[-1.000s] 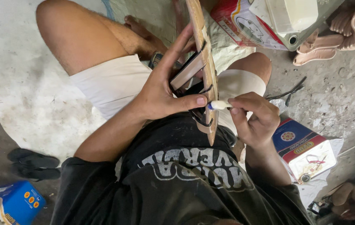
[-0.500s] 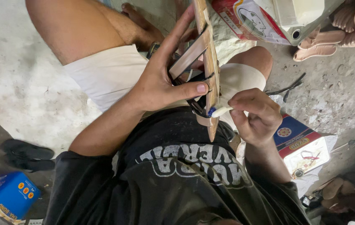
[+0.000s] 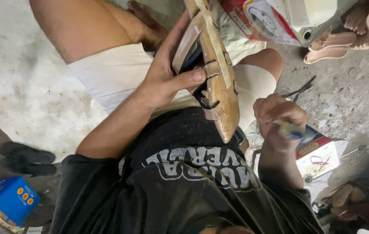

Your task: The person sits on the floor and uses a toothbrush to scrub the straps and soles of multiple beige sandals. They handle the sandals one at a time, scrubbing them thoroughly before placing them back in a row on the floor.

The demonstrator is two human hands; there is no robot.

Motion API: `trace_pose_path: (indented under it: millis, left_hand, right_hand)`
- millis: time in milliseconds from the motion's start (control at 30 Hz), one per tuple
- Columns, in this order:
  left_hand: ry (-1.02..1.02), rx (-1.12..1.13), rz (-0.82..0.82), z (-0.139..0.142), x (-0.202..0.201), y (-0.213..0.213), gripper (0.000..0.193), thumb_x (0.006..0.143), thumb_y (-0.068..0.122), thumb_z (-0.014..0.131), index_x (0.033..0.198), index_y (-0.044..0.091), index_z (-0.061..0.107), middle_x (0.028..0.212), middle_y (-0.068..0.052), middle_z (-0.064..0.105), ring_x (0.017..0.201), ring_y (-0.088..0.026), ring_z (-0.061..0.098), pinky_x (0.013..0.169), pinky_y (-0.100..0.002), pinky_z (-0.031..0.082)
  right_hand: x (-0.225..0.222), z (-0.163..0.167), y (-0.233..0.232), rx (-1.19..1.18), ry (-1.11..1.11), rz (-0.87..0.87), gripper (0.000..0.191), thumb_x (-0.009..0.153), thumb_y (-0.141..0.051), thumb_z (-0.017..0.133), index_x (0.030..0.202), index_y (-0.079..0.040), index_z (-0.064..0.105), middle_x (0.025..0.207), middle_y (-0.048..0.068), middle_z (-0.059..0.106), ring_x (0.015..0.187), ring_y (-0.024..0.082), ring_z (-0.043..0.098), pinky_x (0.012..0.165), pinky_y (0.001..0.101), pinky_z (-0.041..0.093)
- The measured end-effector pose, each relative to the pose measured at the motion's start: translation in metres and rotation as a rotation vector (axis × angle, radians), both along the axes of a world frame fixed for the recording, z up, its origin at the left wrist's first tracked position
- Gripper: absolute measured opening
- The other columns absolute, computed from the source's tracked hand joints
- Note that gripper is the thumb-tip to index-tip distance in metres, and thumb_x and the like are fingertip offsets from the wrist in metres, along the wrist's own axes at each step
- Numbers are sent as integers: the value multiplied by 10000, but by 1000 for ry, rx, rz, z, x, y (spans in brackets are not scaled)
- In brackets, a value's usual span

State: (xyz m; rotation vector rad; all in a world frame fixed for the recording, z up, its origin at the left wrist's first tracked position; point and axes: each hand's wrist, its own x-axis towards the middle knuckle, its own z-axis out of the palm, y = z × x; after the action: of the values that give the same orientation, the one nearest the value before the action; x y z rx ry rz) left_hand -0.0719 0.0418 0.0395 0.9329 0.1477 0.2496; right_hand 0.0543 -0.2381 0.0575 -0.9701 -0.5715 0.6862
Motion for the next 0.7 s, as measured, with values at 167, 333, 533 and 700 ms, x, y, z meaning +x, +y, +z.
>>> trace_pose_path:
  millis: [167,333,533,700]
  left_hand:
    - [-63,-221,158,9,5,-22,926,911,314,884,1554,-60,333,1377,-118,527,1181,-203,508,1029,-337,426]
    - [-180,116,268,24,17,-3,1172,853,308,952,1660,50,142,1536,-79,444,1420,-179,468,1239,-346,394]
    - [-169,446,293,51,15,66,1106,852,243,951,1625,51,184,1622,-124,330,1523,-227,349,1282,-387,324]
    - [425,864,-146,93,-31,122,599,861,307,892,1353,83,633,1212,-110,706,1115,-256,701,995,-391,561]
  right_hand:
    - [-6,-15,43,-180,106,-55,373,1025,-356,661,1227,-80,513,1072,92,566,839,210,557,708,358,507]
    - [-4,-10,108,154,443,-37,564,1110,-436,583,1443,17,535,1150,196,670,827,272,685,727,382,568]
    - [34,29,175,-36,144,-374,445,1041,-289,614,1372,-7,520,1310,164,648,1169,285,693,1040,440,590]
    - [42,71,234,-9,-392,-286,348,1033,-180,766,1228,-53,508,1196,120,662,1055,185,669,960,344,576]
